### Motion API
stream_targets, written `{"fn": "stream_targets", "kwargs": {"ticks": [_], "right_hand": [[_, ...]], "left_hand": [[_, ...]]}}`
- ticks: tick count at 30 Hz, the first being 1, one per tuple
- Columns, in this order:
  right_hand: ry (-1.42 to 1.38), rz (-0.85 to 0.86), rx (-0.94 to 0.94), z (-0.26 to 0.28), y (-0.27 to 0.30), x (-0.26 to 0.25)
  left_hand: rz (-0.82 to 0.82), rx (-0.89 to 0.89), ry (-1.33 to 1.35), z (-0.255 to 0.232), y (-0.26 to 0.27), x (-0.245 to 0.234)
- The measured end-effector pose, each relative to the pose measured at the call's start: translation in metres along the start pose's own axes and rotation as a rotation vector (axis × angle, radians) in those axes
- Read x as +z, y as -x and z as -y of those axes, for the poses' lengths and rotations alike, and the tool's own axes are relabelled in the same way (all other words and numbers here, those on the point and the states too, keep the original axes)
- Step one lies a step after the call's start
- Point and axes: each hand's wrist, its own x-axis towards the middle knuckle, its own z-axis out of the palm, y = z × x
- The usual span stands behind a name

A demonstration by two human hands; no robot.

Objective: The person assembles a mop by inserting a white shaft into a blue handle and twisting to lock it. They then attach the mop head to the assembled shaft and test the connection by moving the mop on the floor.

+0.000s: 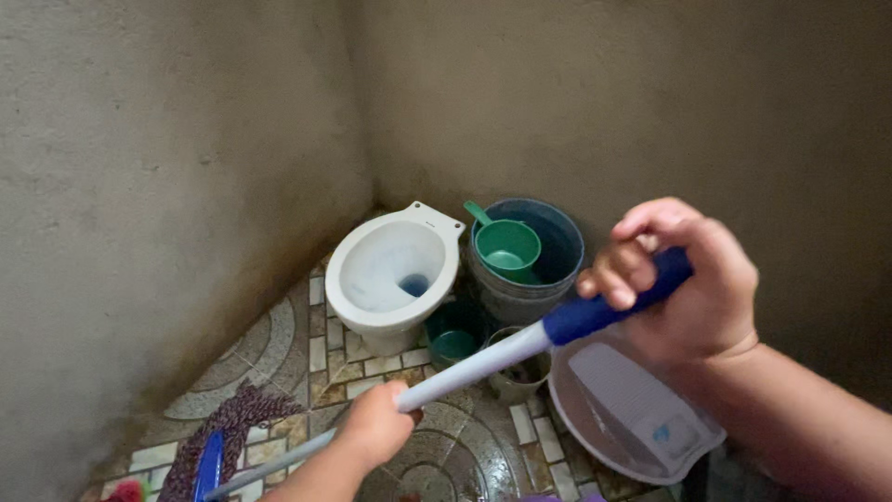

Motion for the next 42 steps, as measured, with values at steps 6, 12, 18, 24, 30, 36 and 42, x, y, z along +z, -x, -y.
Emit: {"fn": "stream_targets", "kwargs": {"ticks": [6, 12, 18, 24, 30, 36, 42], "right_hand": [[0.015, 0.026, 0.014, 0.023, -0.008, -0.035], [-0.023, 0.258, -0.024, 0.099, -0.047, -0.14], [-0.118, 0.566, 0.049, 0.168, -0.079, -0.237], [-0.109, 0.625, 0.017, 0.154, -0.077, -0.276], [-0.144, 0.442, -0.071, 0.12, -0.07, -0.26], [-0.021, 0.211, -0.118, 0.059, -0.033, -0.167], [-0.007, -0.226, 0.056, -0.009, 0.009, -0.068]], "left_hand": [[-0.036, 0.044, -0.079, -0.03, -0.01, 0.013], [0.027, 0.153, -0.024, -0.123, -0.019, 0.046], [0.201, 0.411, 0.03, -0.19, -0.016, 0.076], [0.321, 0.429, 0.006, -0.184, -0.016, 0.079], [0.307, 0.417, 0.07, -0.154, -0.022, 0.072], [0.228, 0.349, 0.124, -0.074, -0.035, 0.072], [0.216, 0.111, 0.058, 0.017, -0.026, 0.066]]}}
